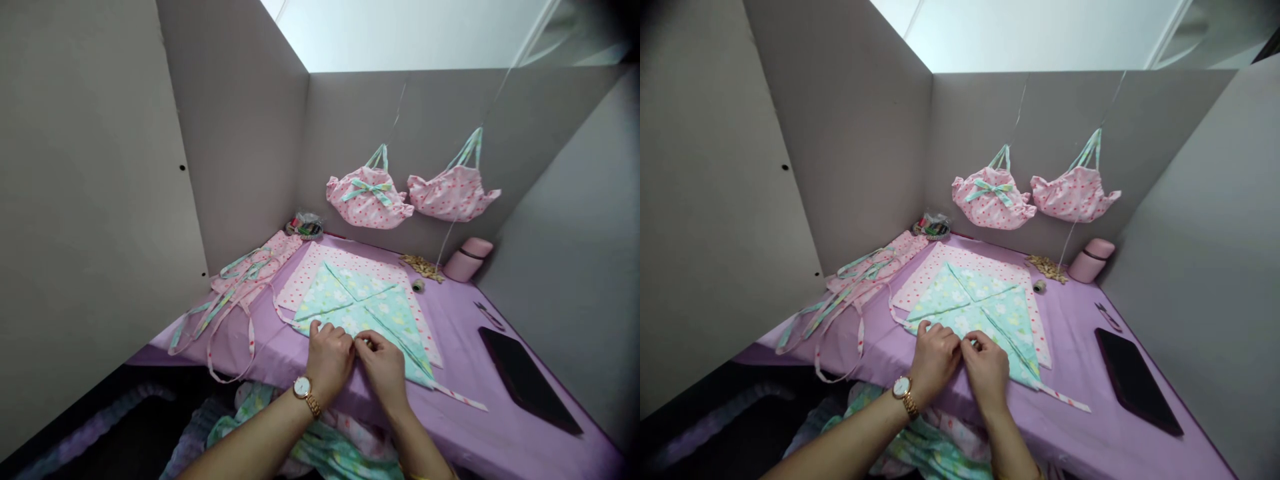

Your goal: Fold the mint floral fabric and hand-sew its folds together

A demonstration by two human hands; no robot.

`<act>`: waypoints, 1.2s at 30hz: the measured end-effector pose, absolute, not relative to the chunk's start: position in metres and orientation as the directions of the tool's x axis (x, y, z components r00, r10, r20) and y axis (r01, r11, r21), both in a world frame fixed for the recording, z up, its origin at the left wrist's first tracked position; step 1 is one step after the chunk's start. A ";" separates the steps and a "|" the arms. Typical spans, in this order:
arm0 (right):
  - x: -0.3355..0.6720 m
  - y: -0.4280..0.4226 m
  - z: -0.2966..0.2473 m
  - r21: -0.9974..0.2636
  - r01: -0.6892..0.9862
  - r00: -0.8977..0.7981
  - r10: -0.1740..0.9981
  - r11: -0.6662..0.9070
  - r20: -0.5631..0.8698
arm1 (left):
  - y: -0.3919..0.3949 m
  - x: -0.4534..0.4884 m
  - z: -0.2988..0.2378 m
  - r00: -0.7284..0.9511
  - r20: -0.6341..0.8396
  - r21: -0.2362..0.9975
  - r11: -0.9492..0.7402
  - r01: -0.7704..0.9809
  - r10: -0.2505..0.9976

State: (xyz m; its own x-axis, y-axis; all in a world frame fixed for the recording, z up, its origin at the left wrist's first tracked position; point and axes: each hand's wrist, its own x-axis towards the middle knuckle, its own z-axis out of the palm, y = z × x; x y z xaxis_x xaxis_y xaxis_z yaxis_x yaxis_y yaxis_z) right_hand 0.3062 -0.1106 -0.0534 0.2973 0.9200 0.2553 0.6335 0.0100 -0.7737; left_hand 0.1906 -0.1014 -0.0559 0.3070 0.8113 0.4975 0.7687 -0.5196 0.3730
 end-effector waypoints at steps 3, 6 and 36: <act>0.305 -0.111 -0.054 -0.787 0.617 0.305 0.917 0.014 0.256 | -0.101 0.191 -0.056 0.312 0.507 0.361 -0.526 0.770 0.804; 0.304 -0.111 -0.054 -0.796 0.605 0.308 0.917 0.018 0.255 | -0.101 0.192 -0.056 0.313 0.514 0.353 -0.530 0.771 0.798; 0.317 -0.099 -0.048 -0.972 0.233 0.278 0.960 -0.031 0.036 | -0.103 0.192 -0.056 0.317 0.523 0.338 -0.534 0.775 0.791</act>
